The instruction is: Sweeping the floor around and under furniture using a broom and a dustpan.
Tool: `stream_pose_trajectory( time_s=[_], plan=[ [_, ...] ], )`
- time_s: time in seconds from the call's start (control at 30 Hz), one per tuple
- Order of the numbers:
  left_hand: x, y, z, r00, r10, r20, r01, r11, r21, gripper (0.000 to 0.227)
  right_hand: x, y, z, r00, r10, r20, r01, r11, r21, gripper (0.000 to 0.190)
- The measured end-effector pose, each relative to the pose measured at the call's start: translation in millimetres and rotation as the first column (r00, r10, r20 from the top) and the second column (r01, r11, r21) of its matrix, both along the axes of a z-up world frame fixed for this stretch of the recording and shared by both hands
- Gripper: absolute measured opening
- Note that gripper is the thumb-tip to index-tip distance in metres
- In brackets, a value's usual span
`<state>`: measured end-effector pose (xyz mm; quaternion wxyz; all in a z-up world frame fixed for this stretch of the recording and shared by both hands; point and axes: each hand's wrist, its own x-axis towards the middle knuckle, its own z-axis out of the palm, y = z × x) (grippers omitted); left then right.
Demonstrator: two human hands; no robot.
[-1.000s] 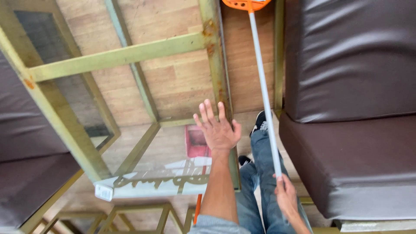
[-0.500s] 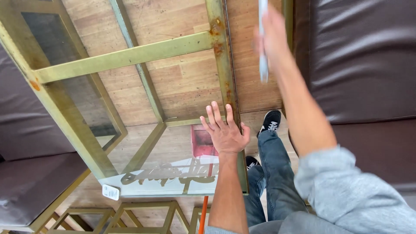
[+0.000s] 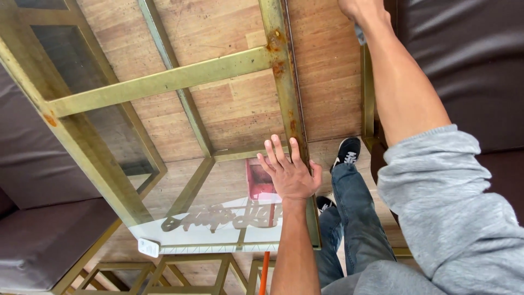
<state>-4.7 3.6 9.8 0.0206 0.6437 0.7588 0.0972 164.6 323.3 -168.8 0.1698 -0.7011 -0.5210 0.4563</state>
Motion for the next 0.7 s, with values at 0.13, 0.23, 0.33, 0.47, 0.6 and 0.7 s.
stream_pose_trajectory(
  time_s=[0.13, 0.23, 0.33, 0.47, 0.6, 0.7],
  plan=[
    [-0.6, -3.4, -0.8, 1.0, 0.001, -0.006, -0.001, 1.0, 0.008, 0.099, 1.3, -48.4, 5.4, 0.979, 0.098, 0.181, -0.098, 0.995, -0.006, 0.038],
    [0.2, -2.8, -3.9, 1.0, 0.003, -0.012, -0.003, 1.0, 0.004, 0.1, 7.7, -156.1, 19.8, 0.988, 0.0, 0.157, 0.027, 0.985, -0.168, 0.046],
    [1.0, -4.2, -3.0, 1.0, 0.004, -0.012, -0.004, 1.0, -0.007, 0.099, 5.5, -257.6, 72.5, 0.985, -0.064, 0.158, 0.126, 0.9, -0.417, 0.052],
    [0.3, -5.0, -5.4, 1.0, 0.007, -0.01, -0.007, 1.0, -0.008, 0.1, 23.4, -400.3, 92.8, 0.974, -0.036, 0.224, 0.176, 0.74, -0.65, 0.055],
    [0.7, -10.0, -6.5, 1.0, 0.012, 0.014, -0.011, 0.999, -0.051, 0.092, 37.6, -466.3, 144.3, 0.954, -0.143, 0.262, 0.291, 0.644, -0.707, 0.043],
    [2.0, -12.9, -6.5, 0.999, 0.014, 0.032, -0.01, 0.995, -0.104, 0.087, 50.5, -484.6, 169.5, 0.926, -0.3, 0.23, 0.375, 0.651, -0.66, 0.042]
  ],
)
